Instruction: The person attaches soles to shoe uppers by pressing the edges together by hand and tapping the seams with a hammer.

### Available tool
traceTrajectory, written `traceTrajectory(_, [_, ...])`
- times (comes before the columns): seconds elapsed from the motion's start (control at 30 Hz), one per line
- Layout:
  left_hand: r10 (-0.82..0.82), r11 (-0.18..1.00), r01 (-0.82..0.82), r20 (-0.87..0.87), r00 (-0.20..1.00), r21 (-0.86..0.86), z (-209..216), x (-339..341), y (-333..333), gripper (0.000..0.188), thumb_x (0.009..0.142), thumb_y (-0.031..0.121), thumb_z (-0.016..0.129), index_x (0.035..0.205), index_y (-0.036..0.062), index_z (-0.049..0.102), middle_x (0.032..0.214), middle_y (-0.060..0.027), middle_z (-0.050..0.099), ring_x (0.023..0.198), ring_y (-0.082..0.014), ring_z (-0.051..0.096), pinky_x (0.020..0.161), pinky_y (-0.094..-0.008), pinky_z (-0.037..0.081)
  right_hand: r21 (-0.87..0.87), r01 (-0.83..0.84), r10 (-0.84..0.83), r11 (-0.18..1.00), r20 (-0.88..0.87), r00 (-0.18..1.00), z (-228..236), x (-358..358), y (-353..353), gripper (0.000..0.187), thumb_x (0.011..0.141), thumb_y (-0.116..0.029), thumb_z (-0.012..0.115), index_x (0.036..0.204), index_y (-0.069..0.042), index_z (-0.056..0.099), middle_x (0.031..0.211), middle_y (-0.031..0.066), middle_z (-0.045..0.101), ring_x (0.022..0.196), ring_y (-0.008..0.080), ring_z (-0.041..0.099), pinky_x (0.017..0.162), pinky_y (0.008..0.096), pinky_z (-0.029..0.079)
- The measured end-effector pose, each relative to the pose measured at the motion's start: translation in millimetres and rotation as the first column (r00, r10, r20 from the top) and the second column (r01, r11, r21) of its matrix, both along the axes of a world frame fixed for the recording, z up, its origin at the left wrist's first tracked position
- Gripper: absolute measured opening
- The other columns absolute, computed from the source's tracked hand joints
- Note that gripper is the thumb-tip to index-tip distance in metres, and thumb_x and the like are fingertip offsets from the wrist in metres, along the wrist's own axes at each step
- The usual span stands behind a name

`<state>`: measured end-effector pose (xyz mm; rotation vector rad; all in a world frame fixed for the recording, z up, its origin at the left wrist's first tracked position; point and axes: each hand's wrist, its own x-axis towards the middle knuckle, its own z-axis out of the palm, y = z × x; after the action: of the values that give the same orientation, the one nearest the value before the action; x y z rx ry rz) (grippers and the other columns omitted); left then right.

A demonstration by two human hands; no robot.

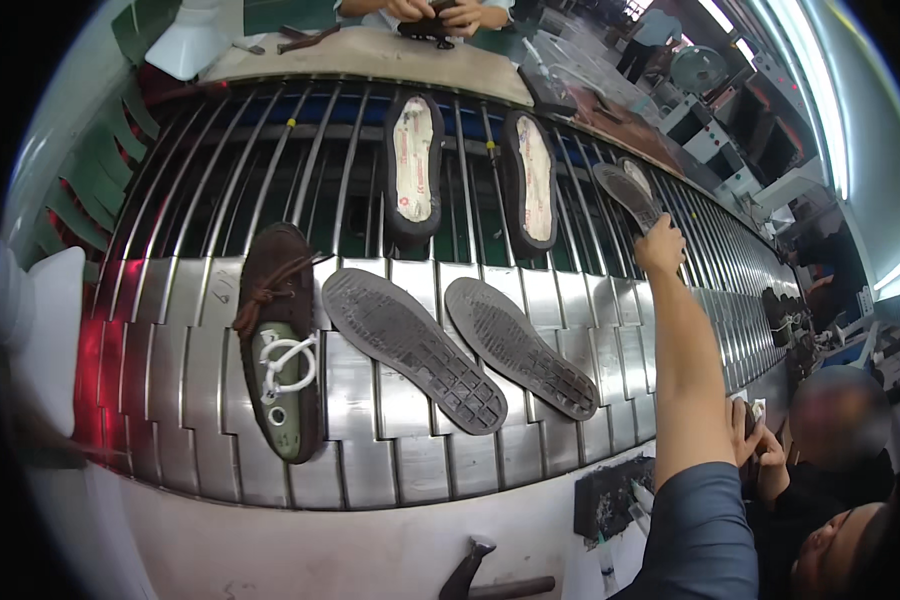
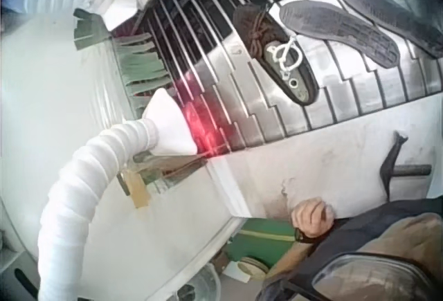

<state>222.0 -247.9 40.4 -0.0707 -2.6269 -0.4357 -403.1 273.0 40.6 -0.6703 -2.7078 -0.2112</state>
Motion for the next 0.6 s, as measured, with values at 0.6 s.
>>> traceTrajectory(0.6, [-0.226, 0.138, 0.095, -0.062, 0.972, 0.986, 24, -43, -42, 0.058, 0.112, 0.037, 0.055, 0.157, 0.0022, 0.043, 0.152, -0.0136, 0.059, 0.14, -0.0299, 0.057, 0.118, -0.047, 0.042, -0.793, -0.607, 0.455, 0.058, -0.521, 0.723, 96, 383, -318, 0.083, 0.09, -0.036, 0.089, 0.15, 0.005, 0.05, 0.138, 0.022, 0.065, 0.127, 0.0307, 0.063, 0.11, 0.0414, 0.05])
